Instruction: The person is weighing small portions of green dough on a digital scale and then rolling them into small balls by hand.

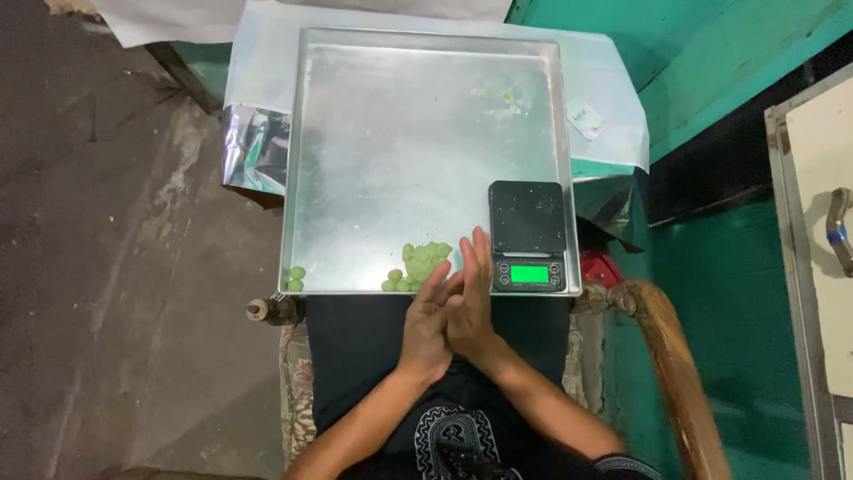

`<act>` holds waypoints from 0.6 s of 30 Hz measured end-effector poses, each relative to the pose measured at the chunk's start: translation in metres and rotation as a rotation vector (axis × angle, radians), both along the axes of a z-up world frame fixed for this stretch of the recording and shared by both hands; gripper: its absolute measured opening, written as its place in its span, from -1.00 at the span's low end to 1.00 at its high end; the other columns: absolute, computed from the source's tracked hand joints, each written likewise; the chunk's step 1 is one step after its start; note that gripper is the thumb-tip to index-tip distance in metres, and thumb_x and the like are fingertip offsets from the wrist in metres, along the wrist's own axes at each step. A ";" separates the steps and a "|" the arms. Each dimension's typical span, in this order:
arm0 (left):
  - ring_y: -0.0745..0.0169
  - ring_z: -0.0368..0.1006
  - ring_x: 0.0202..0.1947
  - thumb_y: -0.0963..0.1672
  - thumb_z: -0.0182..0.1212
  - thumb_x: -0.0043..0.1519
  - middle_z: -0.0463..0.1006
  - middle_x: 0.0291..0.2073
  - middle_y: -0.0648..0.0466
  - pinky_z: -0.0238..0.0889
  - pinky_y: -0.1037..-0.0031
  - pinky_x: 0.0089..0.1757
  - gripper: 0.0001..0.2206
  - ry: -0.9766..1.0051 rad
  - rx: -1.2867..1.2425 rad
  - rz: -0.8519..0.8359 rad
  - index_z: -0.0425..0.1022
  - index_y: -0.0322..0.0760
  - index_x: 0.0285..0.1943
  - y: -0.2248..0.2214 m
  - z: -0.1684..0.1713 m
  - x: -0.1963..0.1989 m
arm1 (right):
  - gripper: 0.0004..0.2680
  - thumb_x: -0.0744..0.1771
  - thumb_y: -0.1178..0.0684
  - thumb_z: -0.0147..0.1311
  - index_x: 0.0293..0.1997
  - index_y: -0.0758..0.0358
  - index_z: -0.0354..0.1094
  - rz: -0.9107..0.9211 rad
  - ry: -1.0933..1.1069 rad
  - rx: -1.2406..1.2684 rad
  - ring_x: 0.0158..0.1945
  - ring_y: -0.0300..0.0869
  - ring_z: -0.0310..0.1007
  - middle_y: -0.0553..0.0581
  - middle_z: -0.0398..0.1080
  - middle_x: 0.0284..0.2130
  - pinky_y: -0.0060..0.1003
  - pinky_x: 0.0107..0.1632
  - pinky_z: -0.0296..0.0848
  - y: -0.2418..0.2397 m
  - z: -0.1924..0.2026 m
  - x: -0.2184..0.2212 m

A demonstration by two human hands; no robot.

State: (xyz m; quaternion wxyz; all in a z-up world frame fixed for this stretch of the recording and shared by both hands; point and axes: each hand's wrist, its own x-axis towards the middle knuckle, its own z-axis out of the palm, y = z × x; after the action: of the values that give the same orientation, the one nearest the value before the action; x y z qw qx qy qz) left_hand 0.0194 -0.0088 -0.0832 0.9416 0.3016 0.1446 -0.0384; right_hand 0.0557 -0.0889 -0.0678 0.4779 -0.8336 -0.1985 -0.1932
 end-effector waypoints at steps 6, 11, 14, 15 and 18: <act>-0.17 0.56 0.06 -0.33 0.17 0.28 0.58 0.11 -0.28 0.49 0.21 -0.08 -0.52 0.039 -0.059 0.063 0.33 -0.36 0.43 -0.002 -0.033 -0.001 | -0.34 0.40 -0.45 -0.51 0.48 0.42 -0.04 -0.011 -0.057 -0.114 0.54 0.42 -0.29 0.50 -0.16 0.48 0.31 0.48 -0.34 -0.006 -0.026 0.006; -0.02 0.54 0.04 -0.18 0.27 0.26 0.57 0.09 -0.13 0.46 0.17 -0.02 -0.54 0.021 -0.094 -0.053 0.39 -0.29 0.38 0.014 0.005 0.006 | -0.31 0.37 -0.53 -0.49 0.57 0.22 -0.17 0.192 0.041 -0.144 0.58 0.32 -0.52 0.35 -0.32 0.56 0.31 0.47 -0.54 0.003 -0.014 -0.006; 0.10 0.54 -0.05 -0.19 0.06 0.40 0.60 -0.01 -0.08 0.49 0.25 -0.07 -0.72 0.087 -0.076 -0.049 0.46 -0.38 0.27 0.012 0.009 0.001 | -0.22 0.33 -0.64 -0.56 0.54 0.23 -0.05 0.019 -0.017 -0.308 0.56 0.40 -0.47 0.42 -0.26 0.53 0.37 0.43 -0.54 -0.007 -0.032 0.023; 0.10 0.54 -0.05 -0.19 0.06 0.40 0.60 -0.01 -0.08 0.49 0.25 -0.07 -0.72 0.098 -0.075 -0.049 0.46 -0.38 0.27 0.010 -0.003 -0.006 | -0.22 0.33 -0.64 -0.56 0.54 0.23 -0.05 0.020 -0.007 -0.308 0.56 0.40 -0.47 0.42 -0.26 0.53 0.37 0.43 -0.54 -0.009 -0.028 0.014; 0.08 0.57 -0.17 -0.26 0.14 0.34 0.56 -0.20 -0.01 0.49 0.27 -0.15 -0.78 0.107 -0.057 -0.027 0.50 -0.42 0.15 0.017 -0.025 0.001 | -0.32 0.39 -0.51 -0.41 0.56 0.25 -0.11 0.058 0.050 -0.122 0.56 0.40 -0.39 0.41 -0.26 0.54 0.36 0.45 -0.44 -0.012 -0.017 0.011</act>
State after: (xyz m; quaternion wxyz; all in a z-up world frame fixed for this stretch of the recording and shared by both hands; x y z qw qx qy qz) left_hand 0.0203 0.0082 -0.1079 0.9402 0.2741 0.1895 -0.0710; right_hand 0.0671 -0.1006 -0.0846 0.4362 -0.8597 -0.2220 -0.1459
